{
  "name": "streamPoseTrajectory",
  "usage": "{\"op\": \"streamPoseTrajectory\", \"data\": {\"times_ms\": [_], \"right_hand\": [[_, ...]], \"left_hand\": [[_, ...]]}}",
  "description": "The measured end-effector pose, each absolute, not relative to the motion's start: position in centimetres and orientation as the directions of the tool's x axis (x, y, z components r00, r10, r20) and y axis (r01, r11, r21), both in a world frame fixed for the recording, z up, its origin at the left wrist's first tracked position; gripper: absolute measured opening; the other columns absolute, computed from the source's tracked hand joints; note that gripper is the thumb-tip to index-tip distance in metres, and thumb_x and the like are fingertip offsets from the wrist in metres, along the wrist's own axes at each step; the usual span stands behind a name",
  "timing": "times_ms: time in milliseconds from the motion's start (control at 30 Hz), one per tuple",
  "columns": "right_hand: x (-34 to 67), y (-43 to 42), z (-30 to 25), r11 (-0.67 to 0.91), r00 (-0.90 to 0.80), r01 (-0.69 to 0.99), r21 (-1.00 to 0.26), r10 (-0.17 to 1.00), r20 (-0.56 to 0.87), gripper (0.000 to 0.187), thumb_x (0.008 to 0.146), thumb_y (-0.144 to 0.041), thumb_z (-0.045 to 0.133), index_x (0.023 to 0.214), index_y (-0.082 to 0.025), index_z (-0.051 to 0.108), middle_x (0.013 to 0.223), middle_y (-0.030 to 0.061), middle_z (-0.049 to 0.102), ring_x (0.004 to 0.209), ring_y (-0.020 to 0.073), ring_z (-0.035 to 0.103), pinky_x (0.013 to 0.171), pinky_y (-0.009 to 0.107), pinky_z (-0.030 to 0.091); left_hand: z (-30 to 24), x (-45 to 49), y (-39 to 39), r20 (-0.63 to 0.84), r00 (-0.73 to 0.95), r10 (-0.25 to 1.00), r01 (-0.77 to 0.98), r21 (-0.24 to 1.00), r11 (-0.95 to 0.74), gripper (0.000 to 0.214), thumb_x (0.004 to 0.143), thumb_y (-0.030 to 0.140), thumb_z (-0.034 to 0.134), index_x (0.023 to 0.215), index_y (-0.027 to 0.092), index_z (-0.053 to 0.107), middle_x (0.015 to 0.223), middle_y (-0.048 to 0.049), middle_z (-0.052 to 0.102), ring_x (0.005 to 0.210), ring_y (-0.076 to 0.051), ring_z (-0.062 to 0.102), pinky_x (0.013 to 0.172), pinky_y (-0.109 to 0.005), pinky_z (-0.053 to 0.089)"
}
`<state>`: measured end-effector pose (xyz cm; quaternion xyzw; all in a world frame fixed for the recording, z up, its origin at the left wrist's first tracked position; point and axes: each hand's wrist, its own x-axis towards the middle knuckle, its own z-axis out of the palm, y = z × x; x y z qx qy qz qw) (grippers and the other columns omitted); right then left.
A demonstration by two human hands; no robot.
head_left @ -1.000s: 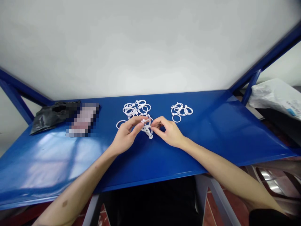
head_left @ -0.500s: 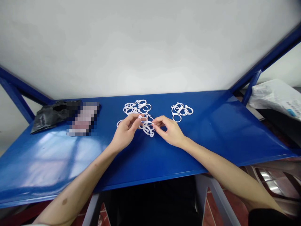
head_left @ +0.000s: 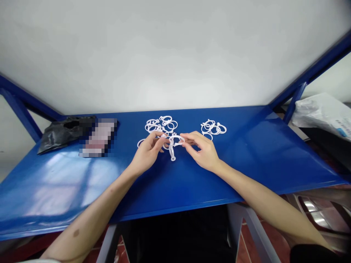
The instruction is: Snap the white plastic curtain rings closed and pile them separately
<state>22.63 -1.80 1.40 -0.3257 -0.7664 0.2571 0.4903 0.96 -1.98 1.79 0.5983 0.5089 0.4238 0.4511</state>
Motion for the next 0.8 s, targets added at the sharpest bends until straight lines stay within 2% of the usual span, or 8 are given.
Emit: {"op": "streamPoseTrajectory", "data": {"times_ms": [133,233,333,433,500,600,700,800], "right_hand": [[22.8,-1.6,1.5,0.628,-0.229,0.254,-0.736,0.778,0.585,0.021,0.099,-0.026,0.058,0.118,-0.025,0.066,0.103,0.0044,0.070,0.087,0.0153,0.073,0.080,0.034,0.065],[22.9,-1.3,1.3,0.585,-0.195,0.248,-0.773,0.811,0.552,0.018,0.096,-0.026,0.061,0.113,-0.024,0.066,0.101,0.0047,0.071,0.086,0.0160,0.071,0.081,0.036,0.063],[23.1,-1.1,1.2,0.561,-0.194,0.246,-0.791,0.828,0.526,0.010,0.094,-0.025,0.064,0.104,-0.022,0.066,0.094,0.0031,0.071,0.079,0.0149,0.068,0.076,0.034,0.061],[23.2,-1.2,1.4,0.608,-0.254,0.260,-0.750,0.793,0.554,0.004,0.093,-0.021,0.063,0.095,-0.022,0.066,0.091,0.0021,0.070,0.075,0.0139,0.065,0.071,0.032,0.058],[23.3,-1.4,1.6,0.663,-0.302,0.270,-0.698,0.747,0.593,0.006,0.094,-0.019,0.061,0.092,-0.022,0.065,0.094,0.0029,0.070,0.078,0.0144,0.066,0.072,0.032,0.058],[23.1,-1.7,1.7,0.673,-0.297,0.271,-0.689,0.739,0.605,0.005,0.094,-0.022,0.062,0.090,-0.023,0.065,0.096,0.0037,0.070,0.082,0.0152,0.067,0.072,0.032,0.058],[22.9,-1.6,1.3,0.511,-0.208,0.189,-0.838,0.855,0.475,0.013,0.091,-0.033,0.069,0.089,-0.023,0.061,0.088,0.0023,0.069,0.076,0.0153,0.068,0.068,0.031,0.059],[22.8,-1.2,0.7,0.240,-0.201,0.039,-0.970,0.953,0.228,0.028,0.086,-0.043,0.074,0.088,-0.023,0.054,0.076,-0.0008,0.070,0.068,0.0163,0.071,0.065,0.032,0.060]], "left_hand": [[2.1,0.0,-1.8,0.085,0.013,0.996,0.355,0.931,-0.084,0.032,0.096,0.051,0.051,0.109,0.023,0.057,0.097,-0.0058,0.078,0.082,-0.019,0.069,0.071,-0.031,0.052],[2.5,-1.1,-1.5,0.097,-0.089,0.991,0.528,0.849,-0.036,0.026,0.097,0.045,0.048,0.104,0.023,0.060,0.089,-0.0038,0.078,0.076,-0.020,0.068,0.066,-0.031,0.049],[2.8,-1.9,-1.2,0.216,-0.119,0.969,0.757,0.652,-0.053,0.025,0.092,0.041,0.053,0.098,0.022,0.067,0.090,-0.0075,0.076,0.086,-0.027,0.066,0.077,-0.038,0.050],[3.1,-1.7,-1.3,0.432,-0.090,0.897,0.882,0.453,-0.129,0.029,0.090,0.039,0.056,0.105,0.019,0.070,0.111,-0.0145,0.071,0.109,-0.036,0.059,0.096,-0.050,0.045],[3.5,-1.2,-1.8,0.473,-0.012,0.881,0.875,0.432,-0.220,0.030,0.094,0.039,0.053,0.107,0.019,0.071,0.113,-0.0132,0.070,0.109,-0.033,0.058,0.098,-0.049,0.045],[4.1,-0.3,-2.7,0.354,0.190,0.916,0.749,0.551,-0.368,0.028,0.098,0.035,0.047,0.104,0.022,0.071,0.103,-0.0061,0.073,0.095,-0.023,0.063,0.088,-0.038,0.051],[3.9,0.3,-3.5,0.293,0.380,0.877,0.618,0.625,-0.477,0.030,0.096,0.025,0.049,0.122,0.025,0.065,0.113,-0.0031,0.072,0.094,-0.018,0.064,0.086,-0.033,0.052],[2.9,1.0,-3.9,0.329,0.485,0.810,0.553,0.602,-0.576,0.040,0.093,0.026,0.061,0.133,0.026,0.057,0.123,-0.0046,0.068,0.106,-0.019,0.063,0.089,-0.033,0.052]]}}
